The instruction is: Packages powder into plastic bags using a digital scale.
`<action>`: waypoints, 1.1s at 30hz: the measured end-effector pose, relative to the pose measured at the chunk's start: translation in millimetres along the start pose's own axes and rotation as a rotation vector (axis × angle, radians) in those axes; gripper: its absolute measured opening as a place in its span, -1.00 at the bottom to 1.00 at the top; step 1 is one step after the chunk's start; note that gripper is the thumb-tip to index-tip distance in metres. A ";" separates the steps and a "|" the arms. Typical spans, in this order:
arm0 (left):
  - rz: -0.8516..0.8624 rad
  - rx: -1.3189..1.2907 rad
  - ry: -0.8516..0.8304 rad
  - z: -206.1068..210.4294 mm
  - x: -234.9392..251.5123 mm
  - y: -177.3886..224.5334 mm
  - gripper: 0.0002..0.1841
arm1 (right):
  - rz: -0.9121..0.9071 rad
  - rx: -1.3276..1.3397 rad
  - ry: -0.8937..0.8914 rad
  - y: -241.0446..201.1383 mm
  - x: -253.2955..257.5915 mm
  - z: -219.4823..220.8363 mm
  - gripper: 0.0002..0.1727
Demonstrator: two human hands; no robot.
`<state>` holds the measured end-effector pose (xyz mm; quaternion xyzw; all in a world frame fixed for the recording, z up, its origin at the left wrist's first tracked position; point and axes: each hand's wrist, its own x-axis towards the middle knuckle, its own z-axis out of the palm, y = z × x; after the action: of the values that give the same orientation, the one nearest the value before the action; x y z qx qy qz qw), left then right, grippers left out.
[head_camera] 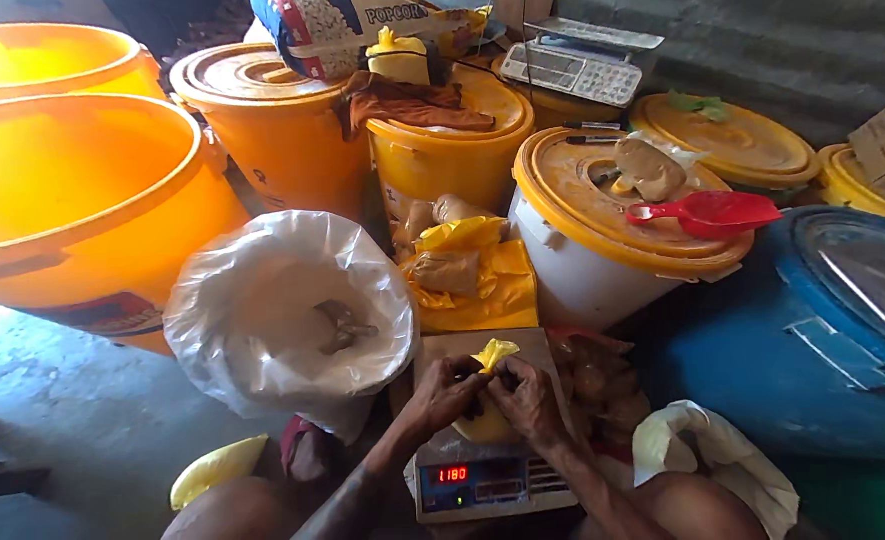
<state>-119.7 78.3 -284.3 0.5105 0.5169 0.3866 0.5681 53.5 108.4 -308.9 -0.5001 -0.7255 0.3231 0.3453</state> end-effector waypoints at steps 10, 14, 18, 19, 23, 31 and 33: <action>-0.166 -0.292 -0.051 -5.3 0.9 6.6 -0.79 | -0.031 0.165 -0.100 -1.9 -1.4 -9.7 -0.87; -0.215 -0.380 0.139 13.0 -5.4 11.4 -0.86 | -0.143 -0.021 0.041 -1.3 -10.9 -4.8 -0.81; -0.053 0.016 0.151 16.8 -8.3 11.4 -0.80 | -0.147 -0.115 0.044 -8.3 -16.4 -7.2 -0.74; -0.019 0.130 0.137 16.5 -9.3 13.0 -0.78 | -0.120 -0.084 0.029 -9.2 -16.1 -9.6 -0.73; 0.053 0.394 0.118 19.9 -13.6 17.3 -0.74 | 0.009 0.039 -0.020 -11.9 -10.7 -16.3 -0.80; 0.181 0.427 0.312 32.3 -18.6 4.2 -0.76 | -0.100 -0.034 0.126 -8.6 -8.7 -6.6 -0.88; 0.066 0.194 0.325 33.3 -18.7 5.9 -0.79 | -0.266 -0.143 0.209 -4.0 -7.8 -1.3 -0.85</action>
<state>-89.6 55.3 -276.8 0.5105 0.6198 0.4306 0.4121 54.6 100.0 -306.3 -0.4539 -0.7665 0.1682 0.4221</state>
